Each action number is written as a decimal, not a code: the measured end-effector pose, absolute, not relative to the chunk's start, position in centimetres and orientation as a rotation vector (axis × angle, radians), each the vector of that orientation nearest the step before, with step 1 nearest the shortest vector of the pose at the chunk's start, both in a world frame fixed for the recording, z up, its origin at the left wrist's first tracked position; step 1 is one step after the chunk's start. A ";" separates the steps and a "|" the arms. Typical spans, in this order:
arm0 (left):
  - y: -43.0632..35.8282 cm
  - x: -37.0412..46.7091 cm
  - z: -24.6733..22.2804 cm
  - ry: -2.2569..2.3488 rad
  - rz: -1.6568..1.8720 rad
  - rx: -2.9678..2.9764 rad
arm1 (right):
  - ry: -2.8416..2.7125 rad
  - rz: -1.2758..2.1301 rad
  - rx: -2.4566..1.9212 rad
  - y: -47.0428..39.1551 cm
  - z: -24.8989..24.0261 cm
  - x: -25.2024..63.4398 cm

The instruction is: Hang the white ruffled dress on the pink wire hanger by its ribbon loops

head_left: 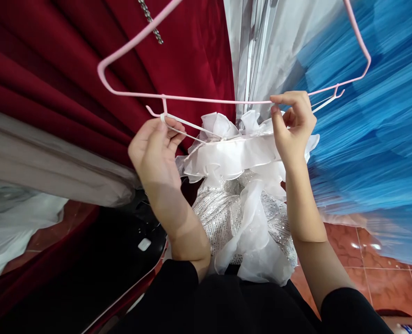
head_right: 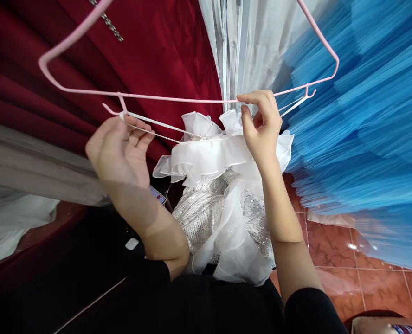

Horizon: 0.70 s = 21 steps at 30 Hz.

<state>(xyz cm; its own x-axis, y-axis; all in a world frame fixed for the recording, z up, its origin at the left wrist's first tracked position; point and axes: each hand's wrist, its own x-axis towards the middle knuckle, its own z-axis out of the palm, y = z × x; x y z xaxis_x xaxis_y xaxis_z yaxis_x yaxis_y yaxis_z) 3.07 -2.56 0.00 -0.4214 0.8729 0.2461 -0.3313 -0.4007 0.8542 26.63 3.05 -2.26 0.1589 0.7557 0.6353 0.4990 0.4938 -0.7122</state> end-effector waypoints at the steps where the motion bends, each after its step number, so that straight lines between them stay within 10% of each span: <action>1: -2.8 2.6 0.6 0.908 1.888 0.866 | -1.504 0.259 -1.153 3.1 -2.2 26.6; 21: -3.7 2.2 2.9 0.827 2.028 0.858 | -1.500 0.316 -1.140 3.2 -2.4 26.5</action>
<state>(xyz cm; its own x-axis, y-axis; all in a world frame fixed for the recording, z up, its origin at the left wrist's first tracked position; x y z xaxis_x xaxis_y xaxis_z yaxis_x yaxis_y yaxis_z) 2.18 -3.71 2.94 -0.4775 0.8306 0.2864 -0.3931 -0.4935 0.7758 26.46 3.21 -2.40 0.1417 0.7804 0.6090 0.4684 0.4891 -0.7358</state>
